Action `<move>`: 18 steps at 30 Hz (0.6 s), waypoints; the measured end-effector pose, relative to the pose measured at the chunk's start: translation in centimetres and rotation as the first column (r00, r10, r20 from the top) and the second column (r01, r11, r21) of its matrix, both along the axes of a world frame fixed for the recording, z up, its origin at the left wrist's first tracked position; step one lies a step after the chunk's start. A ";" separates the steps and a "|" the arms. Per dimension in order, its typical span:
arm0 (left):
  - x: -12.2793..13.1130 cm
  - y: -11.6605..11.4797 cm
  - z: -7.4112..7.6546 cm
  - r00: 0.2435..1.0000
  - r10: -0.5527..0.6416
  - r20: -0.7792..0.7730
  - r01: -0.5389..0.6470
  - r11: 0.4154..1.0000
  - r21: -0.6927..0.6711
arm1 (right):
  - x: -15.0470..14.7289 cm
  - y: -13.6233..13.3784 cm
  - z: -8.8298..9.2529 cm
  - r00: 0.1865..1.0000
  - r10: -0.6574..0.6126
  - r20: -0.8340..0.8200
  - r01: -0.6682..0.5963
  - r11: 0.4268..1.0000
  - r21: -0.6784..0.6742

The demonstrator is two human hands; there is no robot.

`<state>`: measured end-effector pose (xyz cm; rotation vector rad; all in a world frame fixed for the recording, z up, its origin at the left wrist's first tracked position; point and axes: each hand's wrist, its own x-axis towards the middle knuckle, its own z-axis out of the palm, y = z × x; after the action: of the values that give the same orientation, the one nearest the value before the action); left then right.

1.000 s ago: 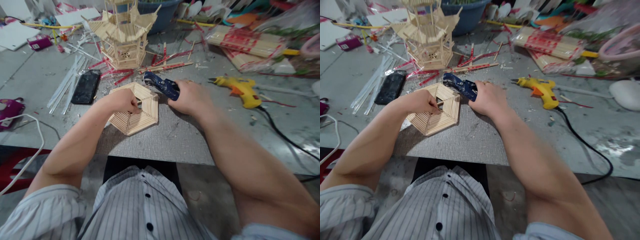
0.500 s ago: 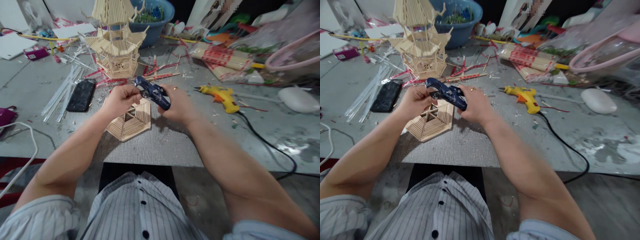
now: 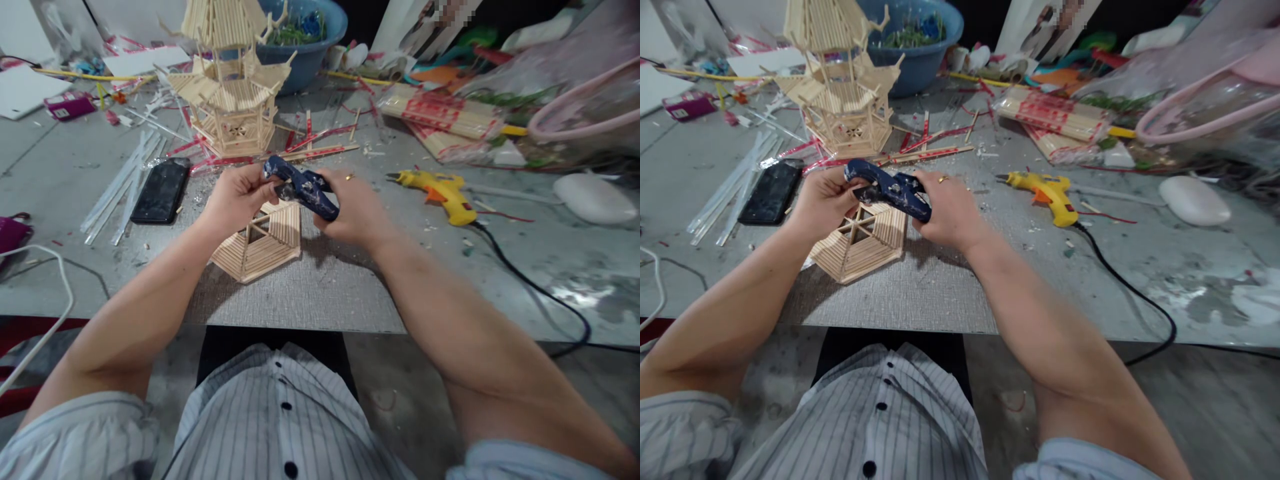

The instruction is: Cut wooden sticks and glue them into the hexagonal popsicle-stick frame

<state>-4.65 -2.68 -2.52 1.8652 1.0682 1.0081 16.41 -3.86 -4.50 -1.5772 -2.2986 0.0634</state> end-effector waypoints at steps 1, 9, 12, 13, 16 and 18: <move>0.0 0.0 0.0 1.000 0.005 -0.005 -0.005 1.000 0.003 | 0.0 0.0 0.0 1.000 -0.002 0.004 0.002 1.000 0.000; 0.1 -0.1 0.1 0.994 0.058 -0.091 -0.060 0.998 -0.012 | 0.1 -0.2 -0.4 0.999 -0.034 0.021 0.034 0.999 -0.003; 0.1 -0.1 0.0 0.994 0.060 -0.086 -0.060 0.998 0.004 | 0.0 -0.2 -0.4 0.999 -0.032 0.016 0.032 0.999 0.011; 0.1 -0.1 0.0 0.994 0.059 -0.088 -0.058 0.998 0.012 | 0.0 -0.2 -0.4 0.999 -0.032 0.015 0.032 0.999 0.015; -0.1 0.1 -0.2 0.994 0.051 -0.092 -0.048 0.998 0.036 | 0.0 -0.3 -0.4 0.999 -0.032 0.013 0.032 0.999 0.011; -0.2 0.2 -0.3 0.994 0.053 -0.100 -0.050 0.998 0.036 | -0.1 -0.4 -0.3 0.999 -0.033 0.012 0.034 0.999 -0.004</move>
<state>-4.89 -2.48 -2.82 1.9427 1.1705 0.9752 16.32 -4.26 -4.78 -1.6219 -2.2817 0.0504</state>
